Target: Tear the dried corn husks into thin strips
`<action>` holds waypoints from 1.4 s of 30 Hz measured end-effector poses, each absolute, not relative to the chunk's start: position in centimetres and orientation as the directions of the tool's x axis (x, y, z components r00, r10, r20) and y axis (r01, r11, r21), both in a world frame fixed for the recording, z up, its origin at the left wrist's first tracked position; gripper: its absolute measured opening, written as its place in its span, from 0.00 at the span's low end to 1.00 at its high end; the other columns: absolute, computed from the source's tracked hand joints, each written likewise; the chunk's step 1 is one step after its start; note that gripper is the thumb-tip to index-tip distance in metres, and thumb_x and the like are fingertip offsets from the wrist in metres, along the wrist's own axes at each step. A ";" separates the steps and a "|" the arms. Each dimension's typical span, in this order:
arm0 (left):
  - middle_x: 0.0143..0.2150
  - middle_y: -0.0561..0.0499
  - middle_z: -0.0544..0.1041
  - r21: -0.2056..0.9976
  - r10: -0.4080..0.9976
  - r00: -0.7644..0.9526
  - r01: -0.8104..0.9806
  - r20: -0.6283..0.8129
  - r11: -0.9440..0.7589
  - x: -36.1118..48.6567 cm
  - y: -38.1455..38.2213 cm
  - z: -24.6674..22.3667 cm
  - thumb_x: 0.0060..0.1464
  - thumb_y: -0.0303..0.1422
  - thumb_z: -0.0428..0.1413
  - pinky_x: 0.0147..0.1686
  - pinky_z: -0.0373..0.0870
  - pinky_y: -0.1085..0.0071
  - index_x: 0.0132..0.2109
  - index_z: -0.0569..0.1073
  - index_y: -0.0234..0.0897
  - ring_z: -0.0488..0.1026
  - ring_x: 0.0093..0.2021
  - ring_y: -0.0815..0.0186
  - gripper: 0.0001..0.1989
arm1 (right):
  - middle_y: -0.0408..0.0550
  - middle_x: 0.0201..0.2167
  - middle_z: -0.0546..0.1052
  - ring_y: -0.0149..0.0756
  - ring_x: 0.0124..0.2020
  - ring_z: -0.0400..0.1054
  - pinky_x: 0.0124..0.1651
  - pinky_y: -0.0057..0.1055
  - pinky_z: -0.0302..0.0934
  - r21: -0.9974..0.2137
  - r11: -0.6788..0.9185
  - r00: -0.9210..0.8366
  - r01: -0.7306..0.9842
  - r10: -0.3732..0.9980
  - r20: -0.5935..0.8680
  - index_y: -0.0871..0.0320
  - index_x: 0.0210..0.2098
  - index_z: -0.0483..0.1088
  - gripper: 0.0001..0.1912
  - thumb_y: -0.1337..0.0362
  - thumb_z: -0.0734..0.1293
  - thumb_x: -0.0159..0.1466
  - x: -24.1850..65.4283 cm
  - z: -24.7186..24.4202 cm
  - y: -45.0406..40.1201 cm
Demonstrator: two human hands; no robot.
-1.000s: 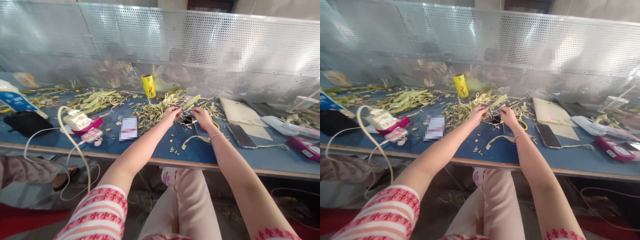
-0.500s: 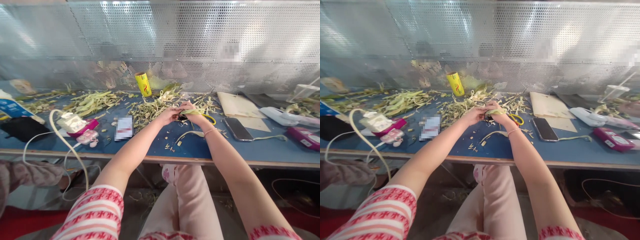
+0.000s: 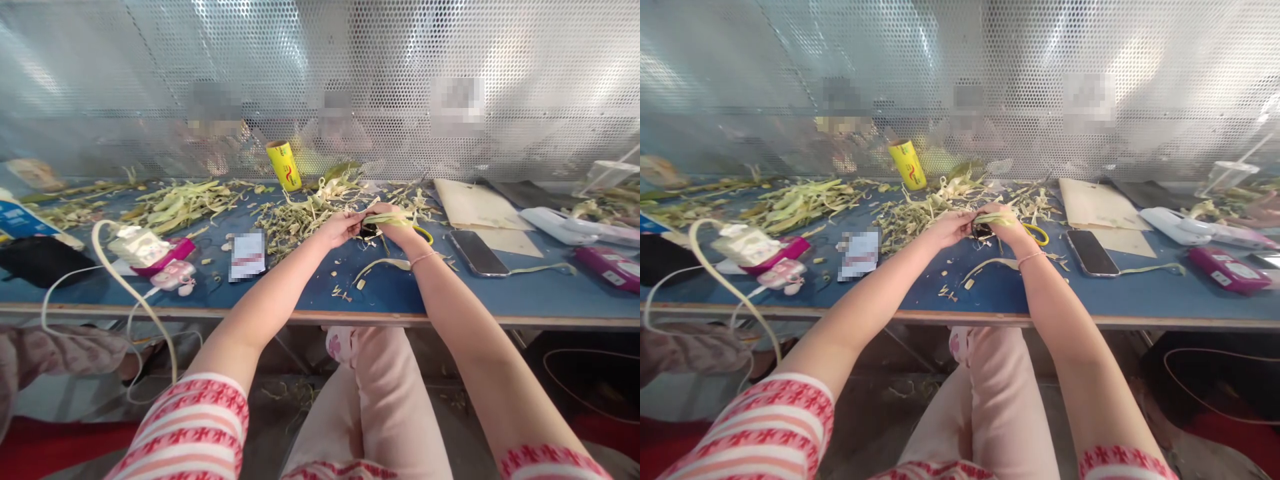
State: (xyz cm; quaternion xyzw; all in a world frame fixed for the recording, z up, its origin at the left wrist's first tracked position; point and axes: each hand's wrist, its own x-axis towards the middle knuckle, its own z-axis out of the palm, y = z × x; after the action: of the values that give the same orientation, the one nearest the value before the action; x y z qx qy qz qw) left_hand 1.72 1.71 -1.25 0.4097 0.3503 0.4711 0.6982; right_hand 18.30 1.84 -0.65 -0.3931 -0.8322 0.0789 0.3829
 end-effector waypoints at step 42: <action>0.22 0.57 0.72 0.962 0.972 0.020 -0.151 0.234 -0.228 1.8 1.7 -1.3 0.45 0.24 0.63 0.31 0.69 0.75 0.29 0.70 0.33 0.70 0.23 0.74 0.07 | 0.41 0.21 0.69 0.32 0.26 0.65 0.34 0.30 0.60 -0.760 0.391 -0.041 0.519 0.899 0.435 0.57 0.24 0.64 0.07 0.63 0.63 0.57 16.2 -1.1 1.8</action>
State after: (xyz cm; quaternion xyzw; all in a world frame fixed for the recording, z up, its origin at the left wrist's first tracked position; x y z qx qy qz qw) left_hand 1.83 1.66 -1.30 0.5261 0.3902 0.5809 0.4832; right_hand 16.17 1.80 -1.09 -0.5125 -0.6920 0.2043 0.4655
